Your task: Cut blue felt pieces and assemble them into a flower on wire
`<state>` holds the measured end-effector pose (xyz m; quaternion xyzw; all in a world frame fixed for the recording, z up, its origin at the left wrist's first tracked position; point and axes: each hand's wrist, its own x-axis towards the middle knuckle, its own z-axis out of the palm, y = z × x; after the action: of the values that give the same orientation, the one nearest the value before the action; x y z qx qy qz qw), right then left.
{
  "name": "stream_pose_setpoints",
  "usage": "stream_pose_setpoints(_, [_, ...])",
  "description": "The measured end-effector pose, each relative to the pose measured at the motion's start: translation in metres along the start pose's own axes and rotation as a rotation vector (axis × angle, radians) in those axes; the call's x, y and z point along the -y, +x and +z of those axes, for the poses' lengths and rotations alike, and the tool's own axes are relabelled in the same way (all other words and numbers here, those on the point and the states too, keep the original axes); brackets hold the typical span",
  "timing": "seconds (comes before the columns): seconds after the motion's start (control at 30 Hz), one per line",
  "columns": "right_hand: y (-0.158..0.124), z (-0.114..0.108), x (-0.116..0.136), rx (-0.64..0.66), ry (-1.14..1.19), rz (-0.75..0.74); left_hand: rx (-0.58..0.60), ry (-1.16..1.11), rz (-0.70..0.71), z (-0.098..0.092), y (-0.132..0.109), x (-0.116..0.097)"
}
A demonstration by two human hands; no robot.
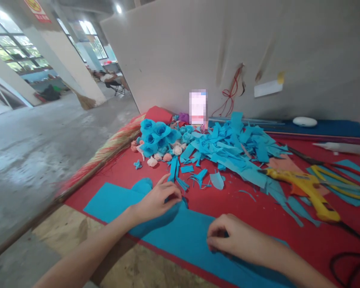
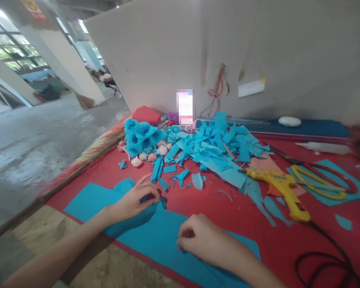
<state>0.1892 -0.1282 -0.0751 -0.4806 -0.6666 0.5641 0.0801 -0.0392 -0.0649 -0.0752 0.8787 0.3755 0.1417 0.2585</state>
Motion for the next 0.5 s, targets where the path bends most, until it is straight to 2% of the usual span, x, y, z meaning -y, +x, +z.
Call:
stream_pose_setpoints(0.13, [0.002, 0.002, -0.003, 0.004, 0.025, -0.008, -0.028, -0.076, -0.059, 0.000, 0.001, 0.001])
stream_pose_setpoints(0.3, [0.000, 0.000, 0.005, -0.027, 0.122, -0.047, -0.149, -0.185, -0.166, -0.005, 0.004, -0.011])
stream_pose_setpoints(0.4, [-0.011, -0.010, 0.027, -0.148, 0.203, -0.129, -0.171, -0.262, -0.167, -0.014, 0.008, -0.032])
stream_pose_setpoints(0.5, [-0.026, -0.023, 0.047, -0.339, 0.254, -0.218, -0.146, -0.336, -0.101, -0.025, 0.017, -0.060])
